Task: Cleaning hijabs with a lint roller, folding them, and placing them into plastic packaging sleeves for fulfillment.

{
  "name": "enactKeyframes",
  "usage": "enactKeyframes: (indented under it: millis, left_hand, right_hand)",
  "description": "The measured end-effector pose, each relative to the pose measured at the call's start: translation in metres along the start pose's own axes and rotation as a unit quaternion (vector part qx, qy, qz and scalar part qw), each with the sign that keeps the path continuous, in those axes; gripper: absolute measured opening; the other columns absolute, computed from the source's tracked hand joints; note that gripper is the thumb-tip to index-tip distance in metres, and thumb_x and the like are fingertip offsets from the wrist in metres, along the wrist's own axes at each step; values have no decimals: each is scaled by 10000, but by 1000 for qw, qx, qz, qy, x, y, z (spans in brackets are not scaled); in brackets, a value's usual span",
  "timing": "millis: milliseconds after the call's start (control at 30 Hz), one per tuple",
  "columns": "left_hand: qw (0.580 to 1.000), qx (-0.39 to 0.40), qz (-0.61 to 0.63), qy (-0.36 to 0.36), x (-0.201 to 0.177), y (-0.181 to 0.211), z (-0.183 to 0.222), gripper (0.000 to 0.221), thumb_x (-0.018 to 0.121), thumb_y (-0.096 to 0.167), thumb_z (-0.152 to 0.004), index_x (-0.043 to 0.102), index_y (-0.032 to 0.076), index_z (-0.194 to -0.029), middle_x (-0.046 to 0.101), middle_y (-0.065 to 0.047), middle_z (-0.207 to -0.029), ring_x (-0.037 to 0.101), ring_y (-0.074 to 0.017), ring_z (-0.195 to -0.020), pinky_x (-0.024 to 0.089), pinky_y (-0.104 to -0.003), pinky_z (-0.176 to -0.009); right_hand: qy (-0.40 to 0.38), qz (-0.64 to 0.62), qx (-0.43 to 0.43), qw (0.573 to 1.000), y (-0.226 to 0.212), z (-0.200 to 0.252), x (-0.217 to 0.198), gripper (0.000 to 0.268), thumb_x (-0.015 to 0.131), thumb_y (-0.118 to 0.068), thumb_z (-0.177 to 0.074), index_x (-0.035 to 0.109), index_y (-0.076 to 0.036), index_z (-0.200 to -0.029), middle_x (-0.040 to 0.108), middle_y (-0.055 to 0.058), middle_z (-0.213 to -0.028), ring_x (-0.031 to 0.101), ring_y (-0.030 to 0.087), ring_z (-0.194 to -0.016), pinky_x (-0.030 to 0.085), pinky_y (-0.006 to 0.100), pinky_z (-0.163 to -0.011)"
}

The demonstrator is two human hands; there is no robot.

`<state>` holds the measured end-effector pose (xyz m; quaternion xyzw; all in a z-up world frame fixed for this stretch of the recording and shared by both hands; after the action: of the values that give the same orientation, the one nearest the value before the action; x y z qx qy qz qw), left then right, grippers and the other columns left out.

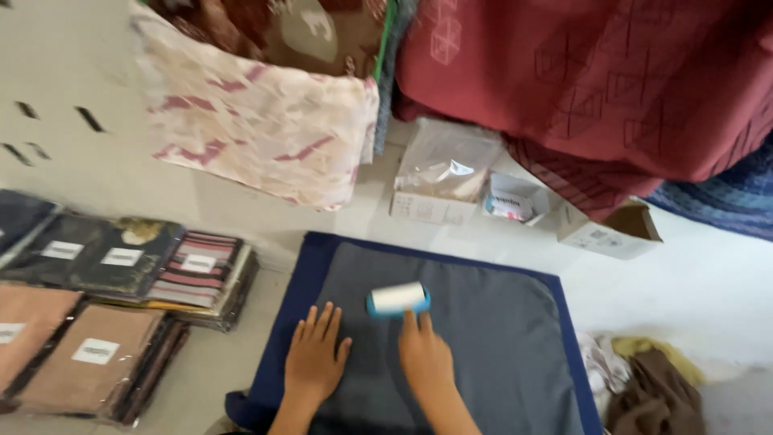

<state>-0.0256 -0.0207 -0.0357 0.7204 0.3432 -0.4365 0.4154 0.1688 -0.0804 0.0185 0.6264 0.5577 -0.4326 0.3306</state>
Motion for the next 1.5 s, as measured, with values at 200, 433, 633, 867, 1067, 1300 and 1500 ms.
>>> enactKeyframes:
  millis: [200, 433, 633, 867, 1067, 1300, 1500]
  left_hand:
    - [993, 30, -12, 114, -28, 12, 3, 633, 518, 457, -943, 514, 97, -1464, 485, -58, -1569, 421, -301, -1465, 333, -432, -1170]
    - [999, -1, -31, 22, -5, 2, -1, 657, 403, 530, -980, 437, 146, -1512, 389, -12, -1628, 303, -264, -1531, 263, -429, -1208]
    - [999, -9, -38, 8, -12, 3, -3, 641, 430, 538, -978, 441, 178, -1508, 393, 13, -1621, 308, -257, -1525, 281, -421, -1203]
    - [999, 2, -39, 33, -15, 4, -1, 628, 452, 519, -976, 476, 162, -1493, 436, -4, -1602, 347, -271, -1514, 300, -427, -1195]
    - [998, 11, -58, 27, -12, 4, -1, 651, 412, 533, -976, 464, 166, -1512, 443, -11, -1605, 357, -285, -1522, 307, -440, -1204]
    - [996, 15, -88, 22, 0, -2, -3, 674, 377, 568, -971, 428, 199, -1532, 411, 19, -1629, 348, -267, -1535, 323, -425, -1209]
    - [996, -5, -87, -12, 19, -14, -3, 674, 347, 583, -973, 393, 223, -1540, 358, 36, -1653, 306, -246, -1549, 298, -431, -1223]
  right_hand:
    - [161, -26, 9, 987, 148, 213, 144, 416, 652, -179, -838, 652, -206, -1253, 569, 49, -940, 582, 199, -540, 516, 329, -528]
    - [113, -6, 81, 990, 134, 129, 25, 445, 633, -176, -821, 678, -282, -1251, 501, 24, -933, 526, 243, -543, 486, 368, -498]
    - [79, -9, 86, 993, 77, -53, -14, 427, 634, -216, -887, 565, -144, -1303, 668, 160, -1056, 690, 391, -584, 571, 495, -512]
    - [-9, -36, 114, 993, 85, -53, -21, 387, 611, -191, -910, 560, -109, -1284, 664, 163, -1035, 724, 409, -700, 605, 513, -622]
    - [46, 28, 114, 992, 120, 159, -47, 599, 702, -218, -815, 580, -330, -1390, 641, 30, -1068, 663, 334, -504, 514, 464, -449]
    - [213, 221, -222, 926, 167, 232, 12, 140, 594, 69, -843, 708, 6, -793, 730, 115, -1163, 407, 125, -488, 409, 227, -474]
    - [79, 49, 120, 988, 165, 30, -46, 544, 670, -247, -815, 558, -217, -1346, 658, 82, -1115, 666, 318, -544, 531, 426, -471]
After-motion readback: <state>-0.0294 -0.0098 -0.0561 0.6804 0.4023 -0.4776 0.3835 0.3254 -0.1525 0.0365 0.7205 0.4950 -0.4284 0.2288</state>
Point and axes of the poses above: each hand's wrist, its own z-axis away from the middle knuckle, its own x-axis out of the palm, y = z × x, the point moved 9 cm from there along -z, towards the middle knuckle
